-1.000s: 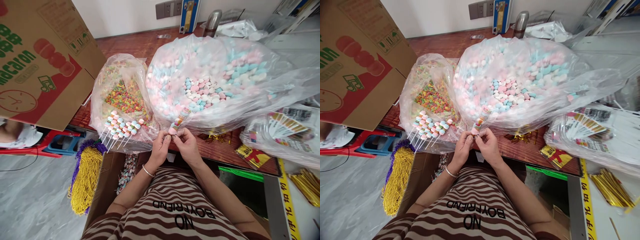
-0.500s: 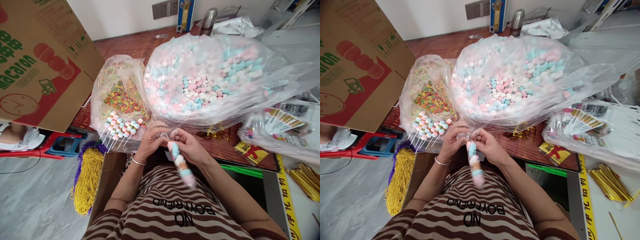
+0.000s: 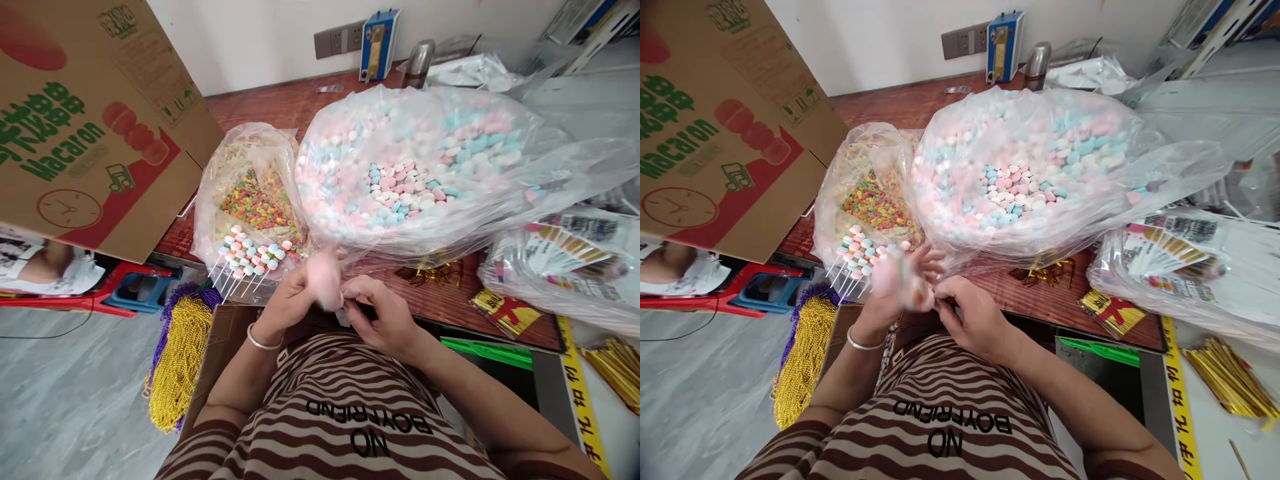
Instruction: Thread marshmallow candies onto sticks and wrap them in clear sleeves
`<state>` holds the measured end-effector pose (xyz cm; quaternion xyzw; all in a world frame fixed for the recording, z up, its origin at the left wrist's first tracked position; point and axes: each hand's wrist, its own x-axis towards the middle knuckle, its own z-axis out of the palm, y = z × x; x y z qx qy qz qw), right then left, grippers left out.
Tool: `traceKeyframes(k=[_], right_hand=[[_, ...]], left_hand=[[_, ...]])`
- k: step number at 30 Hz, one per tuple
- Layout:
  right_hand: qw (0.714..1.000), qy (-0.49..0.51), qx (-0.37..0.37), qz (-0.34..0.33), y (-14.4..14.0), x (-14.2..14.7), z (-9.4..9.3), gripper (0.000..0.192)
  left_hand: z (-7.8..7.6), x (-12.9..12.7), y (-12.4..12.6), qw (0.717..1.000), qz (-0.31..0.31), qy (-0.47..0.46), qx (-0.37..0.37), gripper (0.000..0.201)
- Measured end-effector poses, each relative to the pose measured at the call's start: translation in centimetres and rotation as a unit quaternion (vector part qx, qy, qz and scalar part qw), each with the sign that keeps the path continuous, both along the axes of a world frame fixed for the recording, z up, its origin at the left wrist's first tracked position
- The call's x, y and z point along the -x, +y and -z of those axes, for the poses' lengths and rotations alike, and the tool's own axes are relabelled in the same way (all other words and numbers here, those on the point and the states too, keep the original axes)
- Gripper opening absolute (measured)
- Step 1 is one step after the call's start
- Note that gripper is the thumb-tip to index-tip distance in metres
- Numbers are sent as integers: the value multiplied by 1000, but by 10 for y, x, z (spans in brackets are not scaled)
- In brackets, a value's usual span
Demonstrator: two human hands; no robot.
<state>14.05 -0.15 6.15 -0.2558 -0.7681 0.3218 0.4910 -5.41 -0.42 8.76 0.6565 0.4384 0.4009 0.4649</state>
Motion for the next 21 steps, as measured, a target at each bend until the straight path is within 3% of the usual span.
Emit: traceKeyframes(k=[3, 5, 8, 11, 13, 15, 18, 21], right_hand=[[991, 25, 130, -36, 1, 2, 2, 5], [984, 38, 168, -41, 6, 1, 3, 4], [991, 25, 128, 4, 11, 0, 2, 9], [997, 19, 57, 48, 7, 3, -2, 13], [998, 31, 28, 42, 2, 8, -5, 16], [999, 40, 20, 18, 0, 13, -5, 17], [999, 32, 9, 19, 2, 18, -1, 14], [999, 7, -22, 45, 7, 19, 4, 14]], left_hand=[[-7, 6, 5, 992, 68, 56, -89, 76], [-9, 5, 6, 979, 79, 129, -140, 104], [-2, 0, 9, 947, -14, 223, -232, 112], [9, -2, 15, 905, -171, 257, -292, 91], [14, -5, 17, 911, -245, 221, -248, 77], [16, -9, 17, 949, -241, 137, -147, 72], [19, -14, 15, 993, -117, -4, -7, 71], [23, -13, 18, 992, -20, -110, 50, 83]])
